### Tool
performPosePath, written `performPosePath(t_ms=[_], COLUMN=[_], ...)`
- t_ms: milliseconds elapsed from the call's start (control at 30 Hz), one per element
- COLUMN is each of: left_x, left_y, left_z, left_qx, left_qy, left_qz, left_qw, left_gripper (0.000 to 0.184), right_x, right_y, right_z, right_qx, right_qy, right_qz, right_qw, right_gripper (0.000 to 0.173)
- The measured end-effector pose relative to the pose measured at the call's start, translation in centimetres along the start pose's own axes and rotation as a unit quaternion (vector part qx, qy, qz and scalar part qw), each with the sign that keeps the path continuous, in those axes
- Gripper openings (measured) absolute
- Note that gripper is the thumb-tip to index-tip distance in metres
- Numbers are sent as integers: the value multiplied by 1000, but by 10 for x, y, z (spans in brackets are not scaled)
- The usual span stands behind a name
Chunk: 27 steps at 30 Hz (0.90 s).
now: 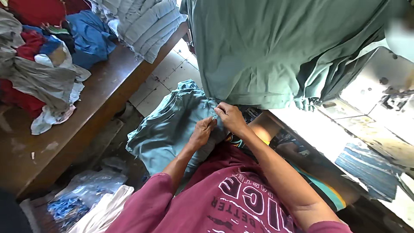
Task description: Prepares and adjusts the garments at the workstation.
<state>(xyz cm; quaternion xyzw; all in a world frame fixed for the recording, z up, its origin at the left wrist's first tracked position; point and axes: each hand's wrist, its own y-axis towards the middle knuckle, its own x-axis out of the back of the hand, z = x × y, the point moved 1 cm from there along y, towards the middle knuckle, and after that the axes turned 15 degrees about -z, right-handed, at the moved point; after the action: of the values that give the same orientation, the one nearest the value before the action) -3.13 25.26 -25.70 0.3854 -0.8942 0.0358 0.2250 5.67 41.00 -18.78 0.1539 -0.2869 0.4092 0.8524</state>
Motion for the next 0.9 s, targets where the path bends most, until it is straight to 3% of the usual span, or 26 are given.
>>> performPosePath(t_ms=[133,200,267,333,400,467,567,633,700,800,900], left_x=[10,26,48,69,80,78,46,19,6,6,22], left_y=[10,19,34,62,101,142,189,189,173,138,97], left_z=[-23,-39,-46,-40,-31,-22,1,10,5,7,9], left_qx=[-26,-3,-1,-10,-9,-10,-3,39,35,-30,-33], left_qy=[141,196,222,230,210,155,-93,-233,-250,-146,-11], left_qz=[103,134,78,-34,-150,-201,-126,-56,-30,-98,-121], left_qw=[984,971,972,973,966,967,988,970,967,984,992], left_gripper=[27,39,42,42,36,31,49,40,30,31,34], right_x=[6,11,16,18,18,16,13,13,17,26,28], right_y=[1,-1,-3,-6,-7,-8,-10,-12,-13,-15,-9], right_z=[0,-6,-13,-18,-19,-16,-15,-19,-25,-31,-30], right_qx=[-9,-25,-36,-36,-38,-39,-37,-39,-45,-63,-51], right_qy=[-5,1,23,38,42,40,40,43,58,91,116], right_qz=[-9,-16,-22,-28,-25,-14,1,5,7,8,15], right_qw=[1000,1000,999,998,998,998,999,998,997,994,992], right_gripper=[33,33,34,33,33,33,33,34,34,33,32])
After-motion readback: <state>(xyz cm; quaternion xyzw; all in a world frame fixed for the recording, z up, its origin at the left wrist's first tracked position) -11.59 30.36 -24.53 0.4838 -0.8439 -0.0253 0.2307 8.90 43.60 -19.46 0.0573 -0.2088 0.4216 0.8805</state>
